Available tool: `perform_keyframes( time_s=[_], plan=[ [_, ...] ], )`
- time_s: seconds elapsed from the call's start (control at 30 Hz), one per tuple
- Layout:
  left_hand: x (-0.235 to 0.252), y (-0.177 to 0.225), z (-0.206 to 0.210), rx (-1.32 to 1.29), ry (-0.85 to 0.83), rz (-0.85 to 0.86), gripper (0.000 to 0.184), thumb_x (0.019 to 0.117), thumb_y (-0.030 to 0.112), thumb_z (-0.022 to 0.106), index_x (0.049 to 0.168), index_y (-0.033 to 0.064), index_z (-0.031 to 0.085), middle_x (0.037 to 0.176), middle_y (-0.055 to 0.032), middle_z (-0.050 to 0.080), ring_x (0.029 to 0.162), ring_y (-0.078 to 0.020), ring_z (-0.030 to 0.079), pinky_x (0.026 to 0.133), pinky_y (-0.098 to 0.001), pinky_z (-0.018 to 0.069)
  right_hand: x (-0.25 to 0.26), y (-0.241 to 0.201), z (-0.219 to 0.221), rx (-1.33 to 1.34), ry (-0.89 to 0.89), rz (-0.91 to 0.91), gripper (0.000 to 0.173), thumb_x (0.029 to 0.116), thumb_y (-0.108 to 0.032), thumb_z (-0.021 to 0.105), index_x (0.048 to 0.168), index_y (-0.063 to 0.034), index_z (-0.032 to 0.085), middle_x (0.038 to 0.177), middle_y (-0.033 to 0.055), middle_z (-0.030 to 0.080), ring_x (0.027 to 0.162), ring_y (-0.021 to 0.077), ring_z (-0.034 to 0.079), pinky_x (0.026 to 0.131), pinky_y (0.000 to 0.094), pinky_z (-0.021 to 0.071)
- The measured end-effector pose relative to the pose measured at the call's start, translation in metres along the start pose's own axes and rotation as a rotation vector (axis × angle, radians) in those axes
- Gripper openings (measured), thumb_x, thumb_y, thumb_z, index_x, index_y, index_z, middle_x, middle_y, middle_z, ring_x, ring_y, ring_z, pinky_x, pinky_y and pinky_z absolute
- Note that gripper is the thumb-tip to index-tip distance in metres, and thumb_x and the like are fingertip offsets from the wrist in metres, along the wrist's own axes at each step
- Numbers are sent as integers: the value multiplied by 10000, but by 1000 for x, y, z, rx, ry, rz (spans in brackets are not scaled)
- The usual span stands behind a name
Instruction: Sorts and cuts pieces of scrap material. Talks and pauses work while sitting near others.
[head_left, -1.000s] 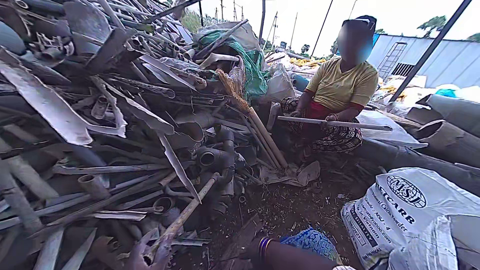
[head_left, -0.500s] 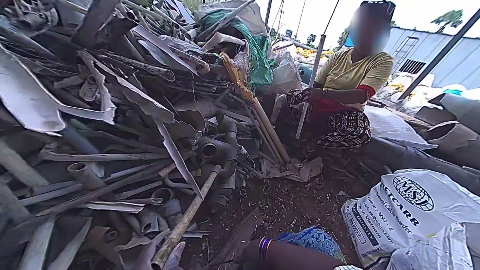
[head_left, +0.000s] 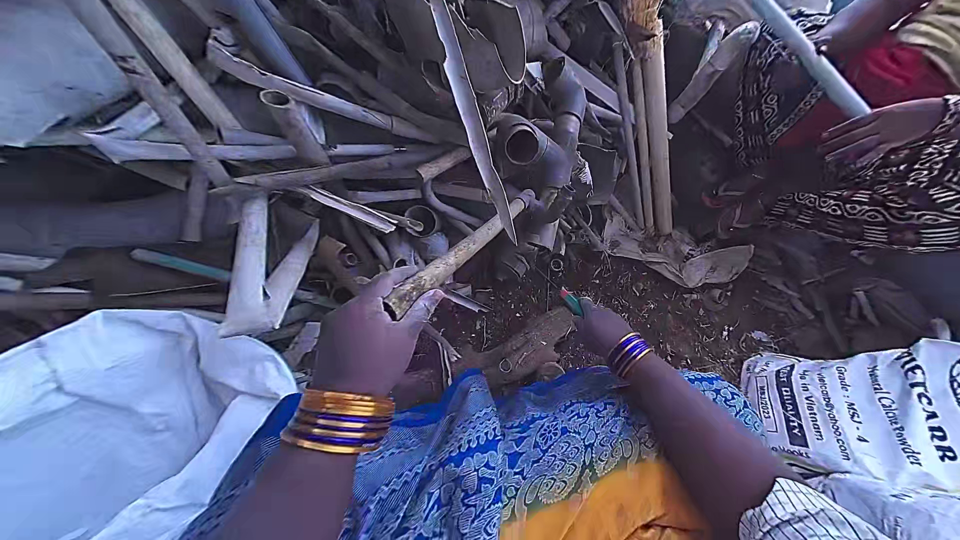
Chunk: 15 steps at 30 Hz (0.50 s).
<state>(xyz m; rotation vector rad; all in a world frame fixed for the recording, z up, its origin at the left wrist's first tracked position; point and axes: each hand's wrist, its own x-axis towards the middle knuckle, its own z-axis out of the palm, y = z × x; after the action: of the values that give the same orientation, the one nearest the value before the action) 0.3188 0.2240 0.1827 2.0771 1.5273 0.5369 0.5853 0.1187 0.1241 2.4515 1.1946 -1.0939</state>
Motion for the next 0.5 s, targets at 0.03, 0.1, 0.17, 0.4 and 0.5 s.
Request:
perform_keyframes(
  time_s=[0.03,0.1,0.17,0.4,0.5],
  plan=[
    [6,-2,-1,-19,7,-57,462,991,332,706,1354,55,639,1162,-313,681,1070,-527,651,899,-734,443,-1,3,-4,82,118,-1,472,1109,-243,409,1519,-8,397,1291,274,630,1219,420,620,1025,579,467],
    [15,-11,0,-87,9,-158,497,1006,323,684,1401,41,574,1244,-299,648,1094,-475,653,937,-683,463,1,13,6,283,294,-81,432,1099,-229,475,1471,-10,476,1153,285,676,1056,442,668,931,613,498],
    [24,-20,3,-160,28,-211,521,1013,329,667,1430,51,523,1305,-255,625,1060,-388,677,929,-601,513,6,14,15,392,346,-161,415,1101,-217,467,1471,-31,488,1092,266,685,973,425,677,884,611,504],
    [25,-30,8,-302,54,-301,530,1079,319,537,1521,61,396,1232,-212,628,850,-218,696,794,-404,583,-8,9,5,563,598,-246,432,1108,-223,413,1491,-24,436,1042,211,671,836,304,669,789,507,534],
    [21,-32,8,-277,7,-278,477,1098,318,492,1487,50,425,1138,-202,641,786,-217,677,756,-415,575,3,7,10,640,509,-311,433,1101,-243,446,1475,-25,448,930,163,641,686,234,602,659,433,516]
  ],
)
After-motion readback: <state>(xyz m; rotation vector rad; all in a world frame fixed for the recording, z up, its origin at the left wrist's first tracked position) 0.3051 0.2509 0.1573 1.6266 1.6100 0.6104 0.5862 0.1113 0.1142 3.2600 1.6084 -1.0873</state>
